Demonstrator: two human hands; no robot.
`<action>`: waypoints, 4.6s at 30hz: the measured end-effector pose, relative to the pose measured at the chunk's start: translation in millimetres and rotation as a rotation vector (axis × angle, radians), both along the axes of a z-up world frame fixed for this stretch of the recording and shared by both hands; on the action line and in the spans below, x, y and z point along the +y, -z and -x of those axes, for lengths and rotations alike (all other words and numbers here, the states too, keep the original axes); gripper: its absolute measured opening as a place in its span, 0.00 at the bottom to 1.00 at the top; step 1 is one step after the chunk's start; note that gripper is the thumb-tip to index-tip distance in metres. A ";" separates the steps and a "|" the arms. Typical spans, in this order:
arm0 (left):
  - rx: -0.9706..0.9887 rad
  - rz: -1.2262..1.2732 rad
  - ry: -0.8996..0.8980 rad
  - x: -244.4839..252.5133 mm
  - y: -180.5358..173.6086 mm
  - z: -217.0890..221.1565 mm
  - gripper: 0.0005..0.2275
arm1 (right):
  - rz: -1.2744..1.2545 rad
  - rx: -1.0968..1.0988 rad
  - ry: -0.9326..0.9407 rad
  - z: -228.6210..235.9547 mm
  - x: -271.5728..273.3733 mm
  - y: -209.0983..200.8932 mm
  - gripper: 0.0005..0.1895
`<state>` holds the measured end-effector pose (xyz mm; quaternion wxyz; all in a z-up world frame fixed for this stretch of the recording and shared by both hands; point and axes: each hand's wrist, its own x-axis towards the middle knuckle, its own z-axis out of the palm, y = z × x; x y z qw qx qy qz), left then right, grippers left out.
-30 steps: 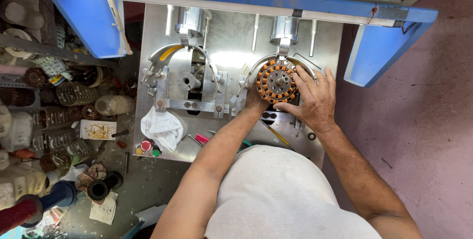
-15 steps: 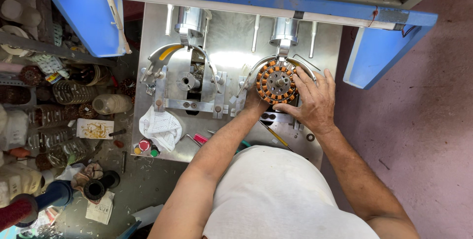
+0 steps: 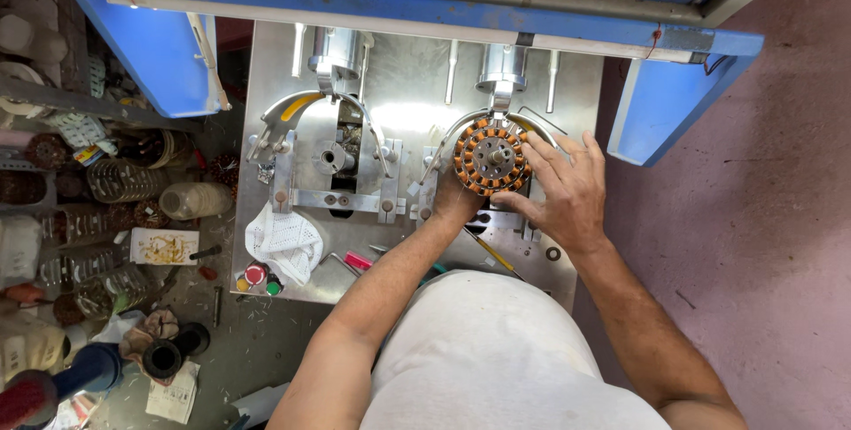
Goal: The person places a motor stator into a winding machine, secures it with a clamp, and operates the machine's control panel to wind copper wire around the stator slots. The person uses a screwdriver to tighten the clamp and a pencil to guide the wire.
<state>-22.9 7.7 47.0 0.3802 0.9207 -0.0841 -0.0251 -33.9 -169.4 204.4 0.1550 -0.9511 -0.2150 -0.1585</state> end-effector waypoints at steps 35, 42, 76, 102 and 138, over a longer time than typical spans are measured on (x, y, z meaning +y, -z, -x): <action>0.115 0.053 -0.051 0.3 -16.5 -6.6 0.10 | 0.265 -0.193 0.206 -107.0 -37.5 -102.5 0.63; 0.158 0.057 -0.057 -0.2 -20.6 -8.0 0.11 | 0.276 -0.170 0.238 -107.2 -34.1 -103.4 0.67; 0.290 0.128 -0.163 -1.6 -19.3 -14.1 0.10 | 0.271 -0.177 0.209 -105.0 -42.1 -93.1 0.64; 0.186 0.197 -0.108 -1.8 0.9 -8.3 0.12 | -0.722 0.224 0.054 -83.4 -11.2 26.2 0.19; 0.275 0.066 -0.075 -1.6 -14.2 -13.5 0.10 | -0.727 0.929 0.336 -169.6 20.9 26.9 0.43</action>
